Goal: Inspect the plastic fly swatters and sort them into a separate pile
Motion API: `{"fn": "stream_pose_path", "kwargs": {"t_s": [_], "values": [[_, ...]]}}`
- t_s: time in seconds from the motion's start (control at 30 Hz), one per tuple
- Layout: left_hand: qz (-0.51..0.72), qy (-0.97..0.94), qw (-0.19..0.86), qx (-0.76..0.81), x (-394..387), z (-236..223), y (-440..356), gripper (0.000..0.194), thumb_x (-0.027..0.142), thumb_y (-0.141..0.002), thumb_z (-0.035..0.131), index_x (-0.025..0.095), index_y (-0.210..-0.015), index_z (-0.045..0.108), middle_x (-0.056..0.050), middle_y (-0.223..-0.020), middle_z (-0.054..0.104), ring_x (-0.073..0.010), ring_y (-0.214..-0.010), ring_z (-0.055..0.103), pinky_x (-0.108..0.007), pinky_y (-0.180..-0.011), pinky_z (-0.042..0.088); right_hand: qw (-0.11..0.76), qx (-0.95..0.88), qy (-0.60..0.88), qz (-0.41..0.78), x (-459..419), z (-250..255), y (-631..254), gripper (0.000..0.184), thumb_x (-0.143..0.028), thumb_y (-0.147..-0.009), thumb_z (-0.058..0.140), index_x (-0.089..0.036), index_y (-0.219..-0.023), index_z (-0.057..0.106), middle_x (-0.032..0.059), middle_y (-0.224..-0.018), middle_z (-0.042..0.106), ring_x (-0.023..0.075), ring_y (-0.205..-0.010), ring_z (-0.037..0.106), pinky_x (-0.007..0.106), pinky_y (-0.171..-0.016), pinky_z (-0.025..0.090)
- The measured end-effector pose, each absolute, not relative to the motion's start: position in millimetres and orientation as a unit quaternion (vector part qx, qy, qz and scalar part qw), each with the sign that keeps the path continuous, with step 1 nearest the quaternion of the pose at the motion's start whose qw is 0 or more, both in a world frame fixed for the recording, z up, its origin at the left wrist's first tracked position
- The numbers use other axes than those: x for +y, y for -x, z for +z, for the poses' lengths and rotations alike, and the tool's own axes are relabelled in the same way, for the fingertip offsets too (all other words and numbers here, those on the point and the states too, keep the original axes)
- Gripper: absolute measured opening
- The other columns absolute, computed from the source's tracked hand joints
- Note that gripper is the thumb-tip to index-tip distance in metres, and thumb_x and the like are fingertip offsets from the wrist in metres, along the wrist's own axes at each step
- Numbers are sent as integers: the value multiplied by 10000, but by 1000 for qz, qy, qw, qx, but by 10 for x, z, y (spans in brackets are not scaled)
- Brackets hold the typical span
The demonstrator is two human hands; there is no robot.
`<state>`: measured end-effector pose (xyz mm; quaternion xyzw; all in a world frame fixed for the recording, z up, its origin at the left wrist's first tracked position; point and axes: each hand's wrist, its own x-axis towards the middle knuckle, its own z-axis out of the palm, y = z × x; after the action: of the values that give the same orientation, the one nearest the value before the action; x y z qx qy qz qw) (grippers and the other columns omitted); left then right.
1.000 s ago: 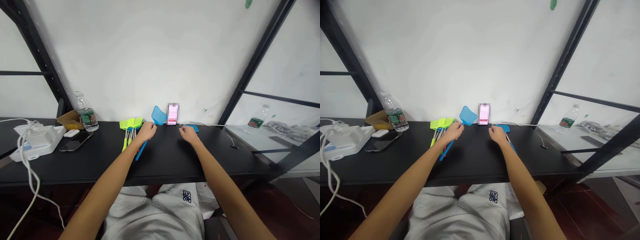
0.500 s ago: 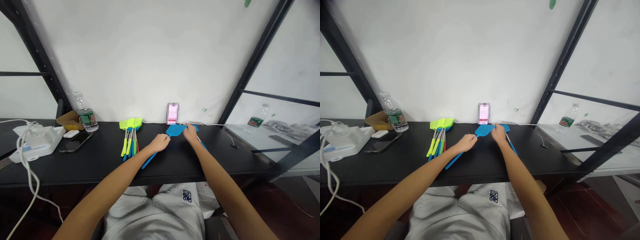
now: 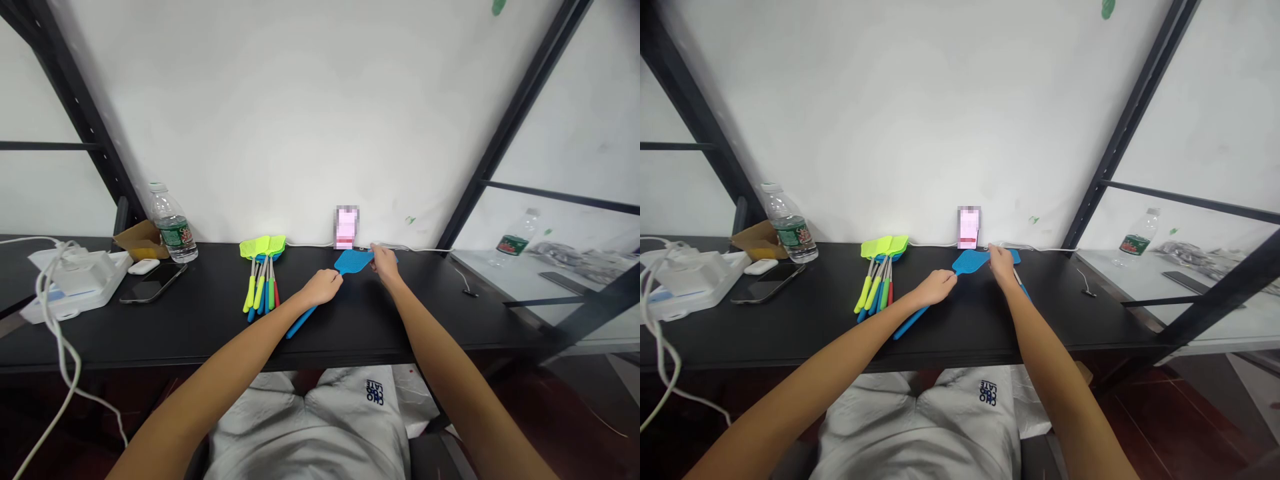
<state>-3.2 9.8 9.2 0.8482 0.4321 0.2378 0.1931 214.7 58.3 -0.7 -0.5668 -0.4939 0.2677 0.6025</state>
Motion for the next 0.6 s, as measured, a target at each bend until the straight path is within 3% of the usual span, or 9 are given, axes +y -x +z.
{"fn": "stream_pose_path", "kwargs": {"t_s": [0.23,0.6], "values": [[245,-847,195,430,94,107,36,380,310,-907,326,169,-637,554,-44,-604,595,-165,-623,565,-257,-612,369,583,-532,571,226,546,-28,-2089,353,-485,-806,526,-216,-588,459,-25,-435,411,129,-426,401,255,-392,295],[248,-843,201,433,86,124,40,398,314,-914,314,182,-602,522,-35,-581,588,-166,-613,565,-259,-607,367,556,-563,531,302,472,-2,-1988,353,-481,-822,524,-207,-615,448,-33,-454,402,104,-398,387,222,-366,254]]}}
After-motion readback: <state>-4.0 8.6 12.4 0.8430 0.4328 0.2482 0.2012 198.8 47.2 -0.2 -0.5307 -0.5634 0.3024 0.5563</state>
